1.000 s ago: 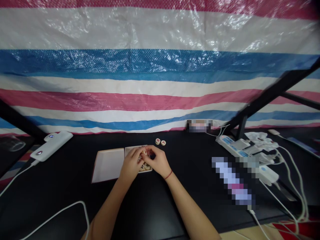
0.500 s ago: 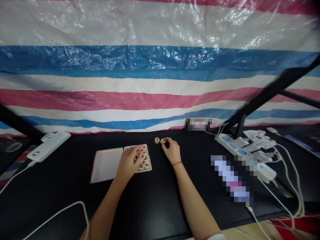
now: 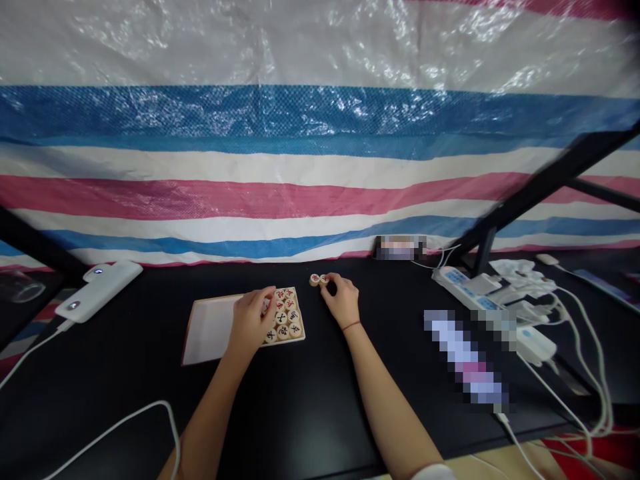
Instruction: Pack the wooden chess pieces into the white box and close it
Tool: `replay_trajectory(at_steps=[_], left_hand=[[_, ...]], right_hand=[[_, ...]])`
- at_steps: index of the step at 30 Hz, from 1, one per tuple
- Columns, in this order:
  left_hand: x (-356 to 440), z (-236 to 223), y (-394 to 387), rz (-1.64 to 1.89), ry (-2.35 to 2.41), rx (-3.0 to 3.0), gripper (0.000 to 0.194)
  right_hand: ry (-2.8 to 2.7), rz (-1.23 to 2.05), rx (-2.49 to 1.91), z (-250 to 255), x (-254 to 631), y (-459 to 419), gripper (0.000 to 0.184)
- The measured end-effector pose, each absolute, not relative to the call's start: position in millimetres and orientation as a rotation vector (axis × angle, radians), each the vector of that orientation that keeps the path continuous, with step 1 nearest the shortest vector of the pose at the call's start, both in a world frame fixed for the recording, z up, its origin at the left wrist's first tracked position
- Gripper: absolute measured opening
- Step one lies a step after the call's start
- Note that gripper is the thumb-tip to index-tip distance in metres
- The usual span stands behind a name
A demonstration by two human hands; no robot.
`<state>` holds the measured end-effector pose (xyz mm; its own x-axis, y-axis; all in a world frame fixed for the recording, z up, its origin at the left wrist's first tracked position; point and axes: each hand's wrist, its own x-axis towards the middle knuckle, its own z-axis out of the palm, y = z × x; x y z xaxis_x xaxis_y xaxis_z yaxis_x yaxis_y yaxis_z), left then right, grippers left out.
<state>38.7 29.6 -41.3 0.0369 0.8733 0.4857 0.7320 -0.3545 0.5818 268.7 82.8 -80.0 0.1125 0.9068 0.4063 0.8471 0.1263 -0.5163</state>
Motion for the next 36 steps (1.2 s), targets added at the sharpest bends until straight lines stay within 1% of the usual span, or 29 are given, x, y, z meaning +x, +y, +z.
replay_trajectory(at_steps=[5, 8, 10, 13, 16, 25, 29, 31, 33, 36], left_hand=[[36.0, -39.1, 28.3, 1.109, 1.810, 2.086, 0.025], [36.8, -34.6, 27.9, 0.880, 2.075, 2.061, 0.024], [39.5, -30.7, 29.5, 0.669, 2.269, 2.038, 0.025], [47.1, -25.5, 33.9, 0.434, 2.393, 2.019, 0.037], [56.7, -23.3, 36.3, 0.368, 2.351, 2.056, 0.042], [70.1, -28.1, 31.7, 0.437, 2.240, 2.115, 0.036], [69.1, -28.3, 32.9, 0.526, 2.178, 2.053, 0.028], [67.6, -28.1, 33.4, 0.606, 2.177, 2.029, 0.024], [66.0, -27.5, 33.1, 0.758, 2.167, 2.028, 0.022], [65.6, -25.2, 30.1, 0.984, 2.069, 2.021, 0.018]], right_hand=[[-1.721, 0.096, -1.691, -75.6, 268.8, 80.3, 0.019], [-1.623, -0.037, -1.621, -67.9, 262.0, 75.3, 0.020], [-1.615, -0.052, -1.539, -63.0, 251.4, 70.0, 0.017], [-1.722, 0.169, -1.476, -59.0, 230.8, 60.1, 0.019], [-1.785, 0.389, -1.505, -58.1, 214.9, 51.6, 0.022], [-1.744, 0.475, -1.501, -57.2, 208.2, 46.8, 0.025], [-1.733, 0.477, -1.504, -59.2, 207.6, 47.9, 0.026], [-1.718, 0.455, -1.470, -58.8, 208.7, 48.3, 0.025], [-1.745, 0.387, -1.360, -56.8, 210.3, 48.1, 0.024], [-1.868, 0.298, -1.156, -51.8, 211.3, 45.0, 0.031]])
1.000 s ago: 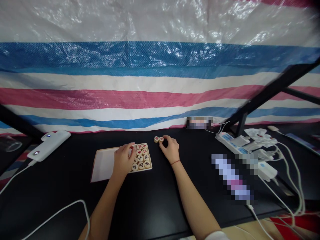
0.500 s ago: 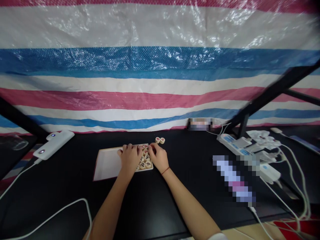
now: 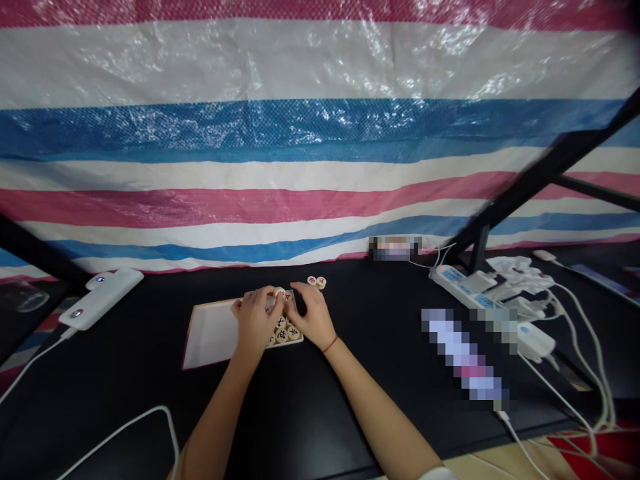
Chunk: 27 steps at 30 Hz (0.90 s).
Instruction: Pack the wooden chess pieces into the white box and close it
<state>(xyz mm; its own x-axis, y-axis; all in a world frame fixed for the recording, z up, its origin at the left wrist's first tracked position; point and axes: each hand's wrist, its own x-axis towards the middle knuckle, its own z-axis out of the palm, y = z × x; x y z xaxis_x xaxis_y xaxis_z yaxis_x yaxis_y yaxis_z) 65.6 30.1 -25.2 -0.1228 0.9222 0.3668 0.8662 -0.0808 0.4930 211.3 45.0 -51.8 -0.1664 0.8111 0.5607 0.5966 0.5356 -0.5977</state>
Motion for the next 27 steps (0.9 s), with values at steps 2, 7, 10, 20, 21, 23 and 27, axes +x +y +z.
replay_trajectory(at_steps=[2, 7, 10, 20, 21, 23, 27], left_hand=[[67.0, -23.0, 26.7, 1.060, 2.016, 1.982, 0.017], [69.2, -20.0, 18.5, 1.258, 1.851, 1.853, 0.016], [67.9, -23.4, 16.5, 1.427, 1.667, 1.626, 0.020], [57.8, -39.2, 24.5, 1.638, 1.450, 1.259, 0.030], [57.2, -40.3, 25.0, 1.632, 1.456, 1.252, 0.032], [56.7, -42.7, 25.6, 1.612, 1.468, 1.255, 0.035], [57.2, -47.2, 25.8, 1.567, 1.489, 1.321, 0.035]], right_hand=[[-1.928, 0.294, -1.086, -48.8, 210.1, 41.6, 0.030], [-1.915, 0.284, -1.028, -44.9, 209.2, 39.5, 0.024], [-1.775, 0.217, -1.117, -45.9, 224.0, 49.2, 0.021], [-1.574, 0.067, -1.745, -75.3, 293.8, 81.0, 0.024], [-1.600, 0.068, -1.784, -76.9, 293.0, 80.6, 0.022], [-1.652, 0.070, -1.832, -79.0, 289.5, 79.4, 0.019], [-1.685, 0.075, -1.825, -81.3, 285.6, 79.5, 0.019]])
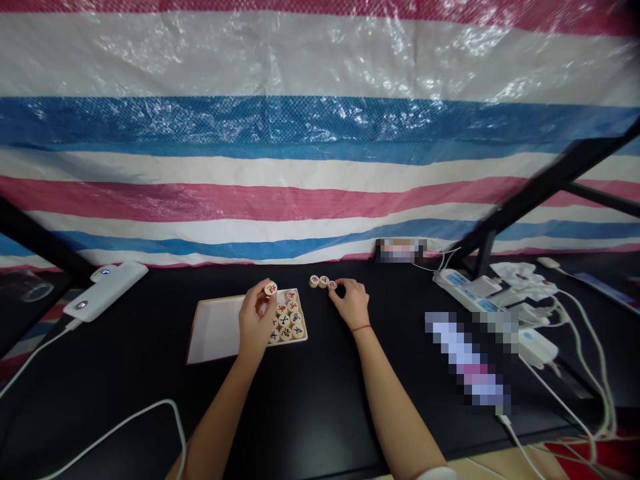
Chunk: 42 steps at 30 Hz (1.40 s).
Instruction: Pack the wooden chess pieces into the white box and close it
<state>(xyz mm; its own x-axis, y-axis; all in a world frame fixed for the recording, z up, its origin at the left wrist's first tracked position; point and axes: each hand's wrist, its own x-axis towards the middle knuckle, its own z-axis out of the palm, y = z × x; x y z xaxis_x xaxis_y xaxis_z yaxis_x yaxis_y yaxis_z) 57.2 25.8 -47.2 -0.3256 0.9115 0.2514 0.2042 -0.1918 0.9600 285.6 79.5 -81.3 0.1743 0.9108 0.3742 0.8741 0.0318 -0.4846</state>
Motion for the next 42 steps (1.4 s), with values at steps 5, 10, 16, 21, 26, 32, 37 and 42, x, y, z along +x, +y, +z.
replay_trajectory(at_steps=[5, 10, 16, 21, 26, 32, 37, 42], left_hand=[[57.1, -46.0, 24.8, 1.518, 1.557, 1.513, 0.033], [60.3, -40.4, 19.7, 1.340, 1.583, 1.952, 0.024], [63.5, -41.5, 16.4, 1.193, 1.524, 2.124, 0.025], [59.3, -42.0, 19.7, 1.227, 1.542, 2.227, 0.032], [57.4, -42.6, 20.9, 1.254, 1.557, 2.236, 0.029], [57.6, -42.8, 19.6, 1.228, 1.545, 2.186, 0.031], [56.9, -41.7, 19.2, 1.263, 1.542, 2.176, 0.030], [55.3, -40.9, 19.9, 1.267, 1.568, 2.191, 0.025]], right_hand=[[-1.623, 0.093, -1.783, -70.4, 281.5, 77.2, 0.025], [-1.729, 0.408, -1.258, -39.1, 243.5, 51.1, 0.028], [-1.755, 0.633, -1.095, -28.7, 210.2, 33.9, 0.021], [-1.483, 0.399, -1.426, -50.3, 261.7, 63.6, 0.030], [-1.557, 0.324, -1.615, -71.4, 304.0, 82.2, 0.027], [-1.713, 0.259, -1.520, -76.8, 296.5, 83.5, 0.017], [-1.747, 0.209, -1.545, -81.6, 296.6, 85.6, 0.018], [-1.749, 0.139, -1.618, -85.6, 296.1, 86.4, 0.020]])
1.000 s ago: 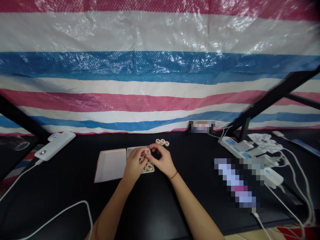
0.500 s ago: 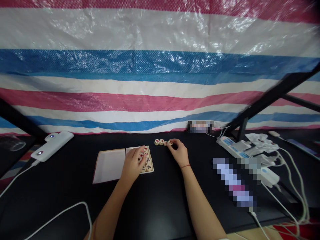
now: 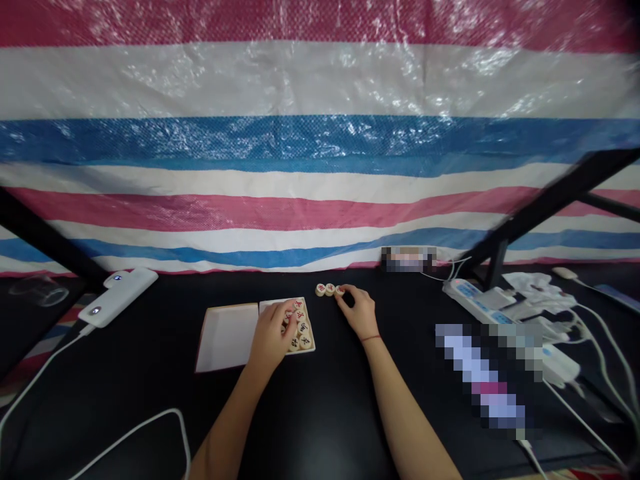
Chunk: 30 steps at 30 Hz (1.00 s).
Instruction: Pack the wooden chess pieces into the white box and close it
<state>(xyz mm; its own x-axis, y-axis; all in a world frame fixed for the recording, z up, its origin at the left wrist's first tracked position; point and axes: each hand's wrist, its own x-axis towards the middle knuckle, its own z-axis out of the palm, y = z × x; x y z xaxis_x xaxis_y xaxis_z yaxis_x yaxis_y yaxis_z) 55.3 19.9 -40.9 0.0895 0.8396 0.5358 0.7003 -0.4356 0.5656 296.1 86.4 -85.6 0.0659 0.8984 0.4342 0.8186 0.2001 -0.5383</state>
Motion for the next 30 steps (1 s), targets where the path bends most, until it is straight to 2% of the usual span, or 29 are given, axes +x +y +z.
replay_trajectory(at_steps=[9, 12, 15, 18, 21, 23, 30], left_hand=[[46.7, -33.5, 17.6, 1.263, 1.560, 2.183, 0.023], [42.9, -33.2, 18.9, 1.233, 1.618, 2.145, 0.022], [42.0, -32.0, 24.3, 1.105, 1.791, 2.082, 0.020], [47.7, -29.3, 33.3, 0.751, 2.040, 2.071, 0.020], [59.2, -27.5, 41.9, 0.447, 2.137, 2.083, 0.033], [67.4, -27.6, 45.2, 0.413, 2.145, 2.078, 0.036], [78.5, -29.3, 39.9, 0.564, 2.073, 2.117, 0.029]], right_hand=[[-1.688, 0.141, -1.567, -96.0, 298.3, 92.0, 0.035], [-1.652, 0.088, -1.550, -88.7, 296.2, 88.3, 0.042], [-1.566, 0.064, -1.565, -72.4, 284.0, 77.3, 0.039], [-1.678, 0.334, -1.554, -57.9, 260.7, 63.7, 0.033], [-1.792, 0.583, -1.471, -54.0, 236.9, 53.6, 0.033], [-1.815, 0.635, -1.455, -56.1, 226.9, 50.0, 0.034], [-1.798, 0.645, -1.457, -62.6, 221.7, 49.4, 0.036]])
